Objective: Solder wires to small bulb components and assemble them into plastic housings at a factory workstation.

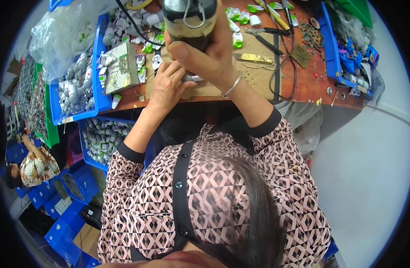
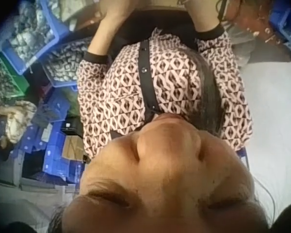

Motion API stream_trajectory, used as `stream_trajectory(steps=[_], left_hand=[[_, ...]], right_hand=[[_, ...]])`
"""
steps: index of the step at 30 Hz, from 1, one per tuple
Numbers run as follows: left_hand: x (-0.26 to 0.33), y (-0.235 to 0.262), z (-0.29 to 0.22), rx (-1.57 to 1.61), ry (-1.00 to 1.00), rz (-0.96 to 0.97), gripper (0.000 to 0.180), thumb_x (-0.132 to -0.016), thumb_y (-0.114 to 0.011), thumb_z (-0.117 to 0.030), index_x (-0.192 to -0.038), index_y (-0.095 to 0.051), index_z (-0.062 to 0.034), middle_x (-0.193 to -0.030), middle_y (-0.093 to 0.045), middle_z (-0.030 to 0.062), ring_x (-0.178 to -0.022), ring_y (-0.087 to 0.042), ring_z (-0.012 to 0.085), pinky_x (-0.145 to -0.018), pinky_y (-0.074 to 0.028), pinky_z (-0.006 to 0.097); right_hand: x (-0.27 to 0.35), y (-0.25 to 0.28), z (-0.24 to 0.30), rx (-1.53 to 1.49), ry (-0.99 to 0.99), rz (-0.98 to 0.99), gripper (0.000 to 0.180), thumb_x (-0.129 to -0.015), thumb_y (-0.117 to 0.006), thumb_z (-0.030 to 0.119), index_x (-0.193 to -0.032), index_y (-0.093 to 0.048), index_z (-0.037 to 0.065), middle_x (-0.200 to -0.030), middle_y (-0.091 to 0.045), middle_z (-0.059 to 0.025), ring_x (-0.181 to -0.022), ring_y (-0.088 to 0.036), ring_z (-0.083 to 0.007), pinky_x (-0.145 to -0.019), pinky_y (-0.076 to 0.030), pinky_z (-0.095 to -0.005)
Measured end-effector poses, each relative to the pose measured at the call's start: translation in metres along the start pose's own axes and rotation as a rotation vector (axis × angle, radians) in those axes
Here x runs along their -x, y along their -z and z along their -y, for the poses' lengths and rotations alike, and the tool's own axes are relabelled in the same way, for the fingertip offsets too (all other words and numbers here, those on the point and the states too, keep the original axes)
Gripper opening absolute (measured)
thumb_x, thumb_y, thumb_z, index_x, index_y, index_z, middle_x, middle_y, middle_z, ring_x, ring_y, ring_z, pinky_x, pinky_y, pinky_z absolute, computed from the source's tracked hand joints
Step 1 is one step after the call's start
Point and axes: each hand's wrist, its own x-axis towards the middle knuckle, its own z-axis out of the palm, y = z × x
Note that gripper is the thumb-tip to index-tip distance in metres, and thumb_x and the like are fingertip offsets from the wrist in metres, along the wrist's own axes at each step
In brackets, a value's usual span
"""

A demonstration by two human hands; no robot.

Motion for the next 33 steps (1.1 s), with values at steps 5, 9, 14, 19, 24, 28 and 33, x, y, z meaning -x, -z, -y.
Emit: stream_trajectory(steps=[5, 9, 14, 19, 24, 28, 33], left_hand=[[-0.007, 0.004, 0.006, 0.031, 0.051, 0.032, 0.040, -0.071, -0.080, -0.023, -0.105, -0.068, -0.0038, -0.101, -0.063, 0.0094, -0.096, -0.057, 0.0308, -0.087, -0.048, 0.040], [0.004, 0.012, 0.001, 0.151, 0.178, 0.009, 0.037, -0.079, -0.077, -0.030, -0.101, -0.070, -0.0025, -0.098, -0.063, 0.0119, -0.095, -0.058, 0.0320, -0.086, -0.047, 0.041], [0.010, 0.028, -0.020, 0.497, 0.354, 0.020, 0.034, -0.086, -0.073, -0.030, -0.104, -0.070, -0.0008, -0.094, -0.062, 0.0110, -0.082, -0.062, 0.0255, -0.073, -0.051, 0.035], [0.022, 0.029, -0.031, 0.800, 0.505, 0.064, 0.039, -0.094, -0.067, -0.035, -0.111, -0.067, -0.0001, -0.099, -0.067, 0.0091, -0.082, -0.063, 0.0152, -0.070, -0.052, 0.030], [0.025, 0.022, -0.041, 1.187, 0.600, 0.035, 0.044, -0.105, -0.046, -0.039, -0.120, -0.059, 0.0006, -0.100, -0.068, 0.0117, -0.086, -0.065, 0.0179, -0.073, -0.053, 0.030], [0.029, 0.012, -0.031, 1.692, 0.745, 0.080, 0.045, -0.107, -0.036, -0.039, -0.123, -0.054, -0.0001, -0.096, -0.066, 0.0112, -0.083, -0.065, 0.0216, -0.071, -0.051, 0.030], [0.031, 0.004, -0.023, 2.242, 0.873, 0.061, 0.040, -0.106, -0.037, -0.032, -0.123, -0.053, 0.0007, -0.088, -0.062, 0.0098, -0.074, -0.058, 0.0211, -0.062, -0.048, 0.030]], right_hand=[[-0.037, 0.011, 0.001, 0.188, 0.342, 0.129, 0.045, -0.097, -0.064, 0.032, -0.125, -0.041, 0.005, -0.088, -0.060, -0.0067, -0.069, -0.058, -0.0101, -0.060, -0.048, -0.0237], [-0.075, 0.041, 0.057, 0.907, 0.504, 0.052, 0.056, -0.102, -0.039, 0.059, -0.111, -0.047, 0.004, -0.083, -0.057, -0.0050, -0.073, -0.060, -0.0133, -0.065, -0.047, -0.0265], [-0.051, 0.140, 0.043, 1.364, -0.048, 0.107, 0.043, -0.100, -0.054, 0.043, -0.121, -0.051, 0.006, -0.111, -0.063, -0.0181, -0.103, -0.062, -0.0311, -0.080, -0.049, -0.0385], [-0.016, 0.190, 0.035, 1.676, 0.014, 0.132, 0.056, -0.092, -0.065, 0.033, -0.140, -0.048, 0.009, -0.139, -0.054, -0.0188, -0.120, -0.057, -0.0345, -0.096, -0.049, -0.0429], [-0.005, 0.183, 0.030, 1.769, 0.013, 0.016, 0.056, -0.089, -0.069, 0.028, -0.137, -0.050, 0.009, -0.132, -0.055, -0.0186, -0.116, -0.055, -0.0371, -0.097, -0.046, -0.0447], [0.009, 0.155, 0.027, 1.826, 0.451, -0.060, 0.048, -0.087, -0.070, 0.021, -0.130, -0.053, 0.008, -0.121, -0.053, -0.0161, -0.111, -0.052, -0.0370, -0.097, -0.042, -0.0470], [0.032, 0.133, -0.010, 1.405, 0.357, 0.096, 0.036, -0.096, -0.061, 0.031, -0.115, -0.056, 0.001, -0.094, -0.064, -0.0138, -0.084, -0.065, -0.0277, -0.074, -0.051, -0.0382]])
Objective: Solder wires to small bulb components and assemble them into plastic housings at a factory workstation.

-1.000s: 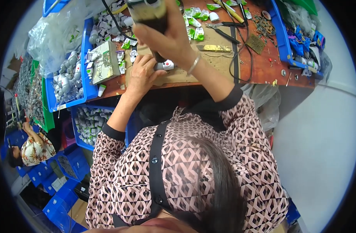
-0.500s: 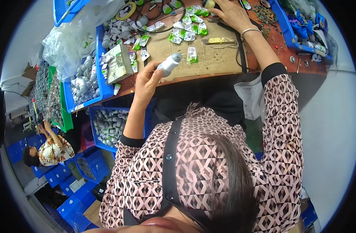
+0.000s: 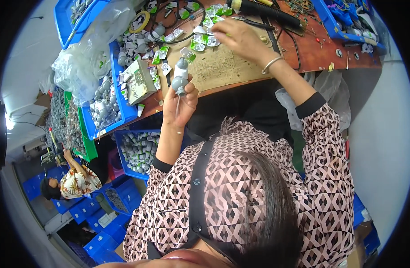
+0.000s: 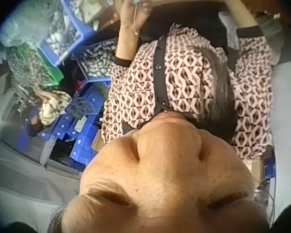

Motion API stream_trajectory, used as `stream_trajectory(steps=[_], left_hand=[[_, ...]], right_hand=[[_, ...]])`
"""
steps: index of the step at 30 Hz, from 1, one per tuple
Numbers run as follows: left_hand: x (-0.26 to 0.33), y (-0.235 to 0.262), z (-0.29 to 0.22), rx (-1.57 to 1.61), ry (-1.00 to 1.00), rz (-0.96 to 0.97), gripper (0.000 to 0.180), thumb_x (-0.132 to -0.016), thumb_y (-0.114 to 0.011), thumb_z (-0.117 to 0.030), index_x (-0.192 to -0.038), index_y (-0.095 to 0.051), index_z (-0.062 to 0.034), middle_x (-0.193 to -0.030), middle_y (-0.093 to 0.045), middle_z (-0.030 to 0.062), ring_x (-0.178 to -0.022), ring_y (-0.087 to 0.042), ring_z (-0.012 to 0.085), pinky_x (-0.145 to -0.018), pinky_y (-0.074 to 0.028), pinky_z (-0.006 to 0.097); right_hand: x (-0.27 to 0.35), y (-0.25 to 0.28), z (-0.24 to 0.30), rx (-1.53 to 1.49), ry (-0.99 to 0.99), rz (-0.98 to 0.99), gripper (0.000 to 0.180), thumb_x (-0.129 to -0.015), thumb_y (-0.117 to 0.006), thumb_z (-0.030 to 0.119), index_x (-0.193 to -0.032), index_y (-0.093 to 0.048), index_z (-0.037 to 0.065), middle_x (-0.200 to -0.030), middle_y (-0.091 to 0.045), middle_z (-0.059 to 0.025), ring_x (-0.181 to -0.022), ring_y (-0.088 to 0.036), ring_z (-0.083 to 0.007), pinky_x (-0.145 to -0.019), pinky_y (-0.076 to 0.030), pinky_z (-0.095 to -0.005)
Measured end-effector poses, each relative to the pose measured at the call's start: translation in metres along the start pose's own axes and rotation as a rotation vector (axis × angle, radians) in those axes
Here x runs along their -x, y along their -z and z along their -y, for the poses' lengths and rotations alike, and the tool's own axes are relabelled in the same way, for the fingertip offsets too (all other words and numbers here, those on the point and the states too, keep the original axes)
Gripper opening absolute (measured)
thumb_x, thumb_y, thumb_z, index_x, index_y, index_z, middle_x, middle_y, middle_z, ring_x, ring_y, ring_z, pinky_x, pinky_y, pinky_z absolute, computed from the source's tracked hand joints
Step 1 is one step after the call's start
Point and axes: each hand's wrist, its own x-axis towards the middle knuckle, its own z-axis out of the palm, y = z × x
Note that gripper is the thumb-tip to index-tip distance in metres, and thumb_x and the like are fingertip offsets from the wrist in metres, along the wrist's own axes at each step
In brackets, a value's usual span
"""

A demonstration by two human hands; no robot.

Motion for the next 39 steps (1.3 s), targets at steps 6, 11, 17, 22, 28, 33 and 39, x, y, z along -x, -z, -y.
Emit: stream_trajectory(steps=[6, 11, 17, 22, 28, 33, 39], left_hand=[[-0.001, 0.002, 0.001, 0.133, 0.057, 0.092, 0.040, -0.105, -0.038, -0.030, -0.124, -0.053, 0.0023, -0.086, -0.060, 0.0091, -0.071, -0.053, 0.0197, -0.060, -0.047, 0.028], [0.001, 0.003, -0.001, 0.223, 0.090, 0.127, 0.041, -0.105, -0.038, -0.029, -0.124, -0.054, 0.0033, -0.085, -0.059, 0.0092, -0.072, -0.052, 0.0194, -0.058, -0.047, 0.028], [-0.003, 0.007, 0.005, 0.245, 0.119, 0.163, 0.041, -0.106, -0.037, -0.029, -0.123, -0.054, 0.0030, -0.084, -0.059, 0.0096, -0.071, -0.052, 0.0197, -0.059, -0.047, 0.027], [-0.003, 0.000, -0.008, -0.142, -0.051, -0.076, 0.044, -0.106, -0.036, -0.035, -0.119, -0.054, 0.0019, -0.086, -0.061, 0.0106, -0.071, -0.057, 0.0209, -0.063, -0.050, 0.031], [-0.011, -0.021, -0.034, -1.565, -0.422, -0.351, 0.037, -0.102, -0.050, -0.034, -0.114, -0.063, -0.0006, -0.093, -0.069, 0.0151, -0.082, -0.065, 0.0310, -0.074, -0.051, 0.037], [-0.032, -0.011, -0.009, -2.291, -0.871, -0.185, 0.031, -0.084, -0.071, -0.022, -0.111, -0.066, -0.0074, -0.101, -0.059, 0.0133, -0.095, -0.053, 0.0348, -0.085, -0.043, 0.045], [-0.031, -0.003, 0.003, -2.207, -0.762, -0.299, 0.042, -0.075, -0.080, -0.027, -0.111, -0.067, -0.0105, -0.105, -0.055, 0.0143, -0.100, -0.049, 0.0345, -0.087, -0.041, 0.045]], right_hand=[[0.016, -0.008, 0.041, -0.341, -0.229, 0.281, 0.023, -0.097, -0.057, 0.021, -0.107, -0.065, 0.002, -0.100, -0.067, -0.0129, -0.096, -0.064, -0.0292, -0.084, -0.049, -0.0390], [0.023, -0.013, 0.050, -0.366, -0.274, 0.343, 0.025, -0.097, -0.058, 0.022, -0.112, -0.064, 0.003, -0.104, -0.067, -0.0122, -0.099, -0.064, -0.0269, -0.086, -0.049, -0.0363], [0.018, -0.021, 0.069, -0.924, -0.524, 0.192, 0.037, -0.097, -0.061, 0.026, -0.128, -0.058, 0.005, -0.115, -0.064, -0.0114, -0.109, -0.061, -0.0208, -0.093, -0.048, -0.0332], [0.003, -0.001, 0.006, -0.080, -0.047, 0.044, 0.047, -0.096, -0.061, 0.030, -0.136, -0.051, 0.008, -0.120, -0.061, -0.0129, -0.107, -0.060, -0.0266, -0.094, -0.048, -0.0365], [-0.005, 0.051, -0.053, 0.591, -0.295, 0.207, 0.059, -0.085, -0.072, 0.032, -0.134, -0.050, 0.007, -0.115, -0.051, -0.0172, -0.109, -0.050, -0.0362, -0.094, -0.042, -0.0469], [0.011, 0.052, -0.105, 0.672, -0.111, 0.236, 0.048, -0.094, -0.062, 0.031, -0.135, -0.051, 0.008, -0.109, -0.060, -0.0134, -0.099, -0.061, -0.0329, -0.087, -0.049, -0.0427], [-0.032, 0.083, -0.060, 0.338, -0.133, 0.080, 0.049, -0.094, -0.062, 0.027, -0.139, -0.049, 0.012, -0.117, -0.060, -0.0132, -0.108, -0.061, -0.0333, -0.091, -0.049, -0.0418]])
